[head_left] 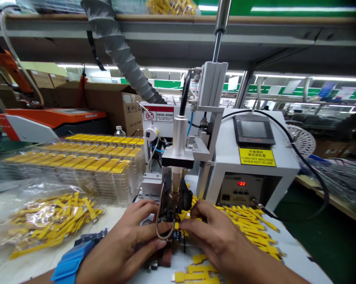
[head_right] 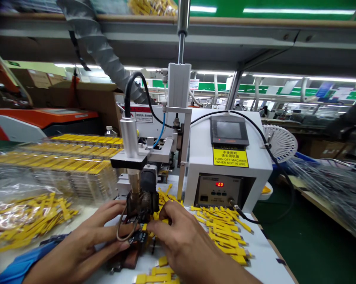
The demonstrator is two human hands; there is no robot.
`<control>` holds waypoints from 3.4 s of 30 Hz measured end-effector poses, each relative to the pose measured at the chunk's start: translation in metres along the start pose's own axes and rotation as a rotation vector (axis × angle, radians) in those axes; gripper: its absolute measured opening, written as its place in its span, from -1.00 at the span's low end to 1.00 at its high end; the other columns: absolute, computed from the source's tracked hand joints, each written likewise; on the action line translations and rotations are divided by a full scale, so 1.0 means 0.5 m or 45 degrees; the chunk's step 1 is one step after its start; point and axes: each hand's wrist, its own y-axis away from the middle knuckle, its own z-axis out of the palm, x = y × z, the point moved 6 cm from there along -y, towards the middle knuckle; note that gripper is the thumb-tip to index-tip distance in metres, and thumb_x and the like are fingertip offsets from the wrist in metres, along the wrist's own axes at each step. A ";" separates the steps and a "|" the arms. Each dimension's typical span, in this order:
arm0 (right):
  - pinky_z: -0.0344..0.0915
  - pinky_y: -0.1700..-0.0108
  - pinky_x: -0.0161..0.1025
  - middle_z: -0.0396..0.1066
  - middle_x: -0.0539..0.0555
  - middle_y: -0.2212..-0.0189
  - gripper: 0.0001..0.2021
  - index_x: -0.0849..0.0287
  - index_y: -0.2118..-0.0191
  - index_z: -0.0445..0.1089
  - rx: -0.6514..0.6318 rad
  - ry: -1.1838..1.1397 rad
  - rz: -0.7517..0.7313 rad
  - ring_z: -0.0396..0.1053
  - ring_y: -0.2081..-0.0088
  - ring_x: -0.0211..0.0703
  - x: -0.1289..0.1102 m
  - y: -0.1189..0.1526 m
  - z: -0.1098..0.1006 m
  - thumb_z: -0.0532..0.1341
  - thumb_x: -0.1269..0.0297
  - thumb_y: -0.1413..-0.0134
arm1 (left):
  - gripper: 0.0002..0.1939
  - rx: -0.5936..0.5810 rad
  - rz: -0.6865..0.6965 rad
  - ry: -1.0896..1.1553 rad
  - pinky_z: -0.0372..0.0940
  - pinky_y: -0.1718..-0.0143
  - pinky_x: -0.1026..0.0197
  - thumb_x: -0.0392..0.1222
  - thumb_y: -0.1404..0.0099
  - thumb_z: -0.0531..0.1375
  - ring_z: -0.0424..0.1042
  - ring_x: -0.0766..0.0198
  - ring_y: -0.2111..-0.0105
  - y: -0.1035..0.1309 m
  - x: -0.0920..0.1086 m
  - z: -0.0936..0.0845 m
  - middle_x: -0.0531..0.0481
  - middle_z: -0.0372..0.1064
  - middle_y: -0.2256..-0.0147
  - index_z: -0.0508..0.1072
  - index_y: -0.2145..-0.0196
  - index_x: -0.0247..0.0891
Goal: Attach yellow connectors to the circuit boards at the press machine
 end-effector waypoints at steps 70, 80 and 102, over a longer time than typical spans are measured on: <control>0.32 0.37 -0.19 0.28 0.18 0.34 -0.72 0.18 0.07 0.39 0.012 0.068 -0.063 0.28 0.32 -0.10 0.003 0.001 0.002 0.02 0.49 -0.19 | -0.62 0.073 -0.003 -0.085 0.22 -0.09 -0.02 -0.16 -0.36 0.14 0.18 0.11 -0.10 0.015 -0.004 0.011 0.00 0.29 -0.06 0.28 -0.12 -0.15; 0.29 0.35 -0.22 0.26 0.16 0.34 -0.71 0.18 0.10 0.42 -0.027 0.165 -0.045 0.26 0.32 -0.12 -0.006 -0.003 0.001 -0.01 0.45 -0.21 | -0.63 0.052 0.012 -0.055 0.18 -0.12 -0.08 -0.19 -0.37 0.13 0.17 0.11 -0.11 0.010 -0.002 0.010 0.03 0.27 -0.07 0.25 -0.12 -0.12; 0.27 0.36 -0.23 0.23 0.16 0.33 -0.73 0.17 0.13 0.39 -0.060 0.240 -0.059 0.25 0.33 -0.10 -0.002 -0.003 0.006 -0.01 0.46 -0.18 | -0.63 0.083 -0.008 -0.048 0.20 -0.10 -0.09 -0.21 -0.33 0.16 0.21 0.07 -0.10 0.013 -0.002 0.008 -0.03 0.32 -0.04 0.30 -0.09 -0.16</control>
